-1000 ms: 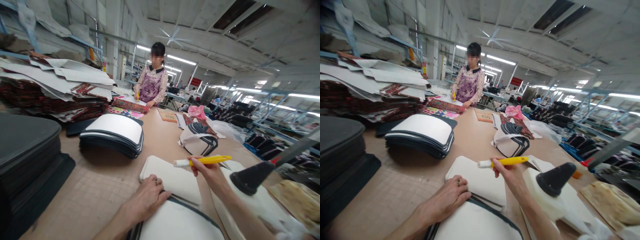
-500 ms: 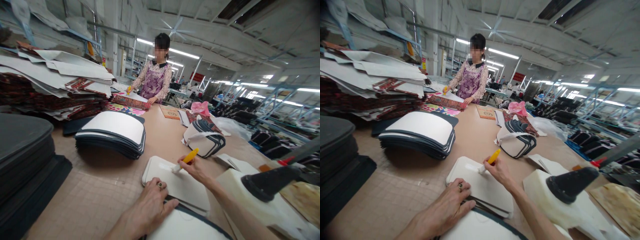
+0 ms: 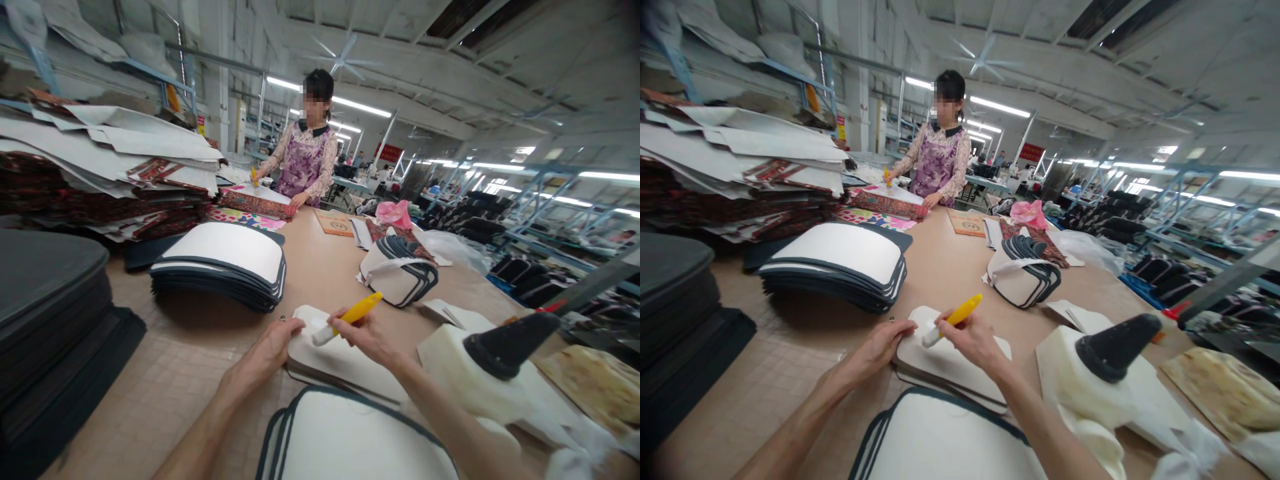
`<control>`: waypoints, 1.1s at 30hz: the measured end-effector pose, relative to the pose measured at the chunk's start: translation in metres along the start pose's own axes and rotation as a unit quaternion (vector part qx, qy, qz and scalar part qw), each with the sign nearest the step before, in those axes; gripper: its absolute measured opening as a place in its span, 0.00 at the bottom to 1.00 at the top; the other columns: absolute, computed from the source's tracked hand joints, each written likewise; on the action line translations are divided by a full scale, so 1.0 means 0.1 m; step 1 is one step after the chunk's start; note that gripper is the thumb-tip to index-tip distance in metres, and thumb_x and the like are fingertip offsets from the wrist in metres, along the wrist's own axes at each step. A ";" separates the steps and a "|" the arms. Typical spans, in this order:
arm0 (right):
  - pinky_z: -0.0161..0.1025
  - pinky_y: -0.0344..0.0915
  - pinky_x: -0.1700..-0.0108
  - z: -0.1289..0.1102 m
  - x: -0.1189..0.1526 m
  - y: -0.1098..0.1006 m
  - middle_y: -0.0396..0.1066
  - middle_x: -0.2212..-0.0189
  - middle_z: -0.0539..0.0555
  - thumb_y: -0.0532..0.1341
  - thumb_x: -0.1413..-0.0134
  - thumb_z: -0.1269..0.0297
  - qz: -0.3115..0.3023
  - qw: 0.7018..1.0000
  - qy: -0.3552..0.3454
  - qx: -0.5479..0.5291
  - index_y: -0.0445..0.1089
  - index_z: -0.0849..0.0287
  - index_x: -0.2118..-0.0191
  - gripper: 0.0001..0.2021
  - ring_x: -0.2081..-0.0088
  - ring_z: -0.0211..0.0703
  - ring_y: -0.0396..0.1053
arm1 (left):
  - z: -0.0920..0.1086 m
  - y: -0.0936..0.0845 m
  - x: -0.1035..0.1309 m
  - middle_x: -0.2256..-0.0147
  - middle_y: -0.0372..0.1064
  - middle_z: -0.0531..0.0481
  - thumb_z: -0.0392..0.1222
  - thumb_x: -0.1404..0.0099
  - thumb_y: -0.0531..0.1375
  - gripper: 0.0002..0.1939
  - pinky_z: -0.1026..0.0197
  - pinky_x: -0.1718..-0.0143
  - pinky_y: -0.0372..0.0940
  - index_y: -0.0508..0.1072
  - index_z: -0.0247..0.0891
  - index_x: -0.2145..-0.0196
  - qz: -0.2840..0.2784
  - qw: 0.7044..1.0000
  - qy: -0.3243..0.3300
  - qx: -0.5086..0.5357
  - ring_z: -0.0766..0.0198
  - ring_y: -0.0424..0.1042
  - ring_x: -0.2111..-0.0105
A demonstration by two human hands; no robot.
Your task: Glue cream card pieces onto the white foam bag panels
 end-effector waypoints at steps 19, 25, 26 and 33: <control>0.37 0.62 0.75 0.38 0.67 -0.98 0.67 0.79 0.49 0.55 0.50 0.47 0.103 0.994 0.046 0.006 0.68 0.61 0.56 0.23 0.80 0.39 0.64 | 0.25 0.00 -0.01 0.66 0.67 0.50 0.37 0.43 0.57 0.03 0.62 0.60 0.58 0.70 0.38 0.69 -0.106 0.992 0.022 -0.072 0.59 0.65 0.62; 0.46 0.62 0.56 0.25 0.69 -0.57 0.71 0.62 0.56 0.61 0.53 0.51 0.012 0.994 -0.049 0.094 0.68 0.55 0.55 0.20 0.61 0.49 0.69 | 0.22 -0.09 -0.04 0.71 0.69 0.50 0.34 0.45 0.55 0.06 0.62 0.65 0.57 0.71 0.38 0.70 -0.071 0.994 0.003 -0.079 0.60 0.67 0.68; 0.48 0.59 0.53 0.28 0.72 -0.56 0.71 0.59 0.57 0.65 0.59 0.55 0.009 0.988 -0.061 0.145 0.68 0.55 0.54 0.23 0.57 0.51 0.67 | 0.20 -0.09 -0.04 0.71 0.68 0.50 0.34 0.45 0.55 0.05 0.63 0.65 0.57 0.71 0.38 0.70 -0.061 0.995 0.003 -0.073 0.61 0.67 0.68; 0.48 0.62 0.58 0.63 0.78 -0.95 0.71 0.67 0.55 0.55 0.54 0.67 0.124 0.950 -0.060 0.280 0.69 0.55 0.60 0.13 0.63 0.50 0.68 | 0.05 -0.19 -0.16 0.76 0.65 0.54 0.40 0.39 0.53 0.07 0.65 0.72 0.56 0.67 0.37 0.73 0.028 0.999 -0.004 0.015 0.65 0.64 0.75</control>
Point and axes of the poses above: each hand's wrist, its own x-axis away from the middle knuckle, its own y-axis out of the palm, z = x × y, the point moved 9 cm from there along -x, towards the middle knuckle
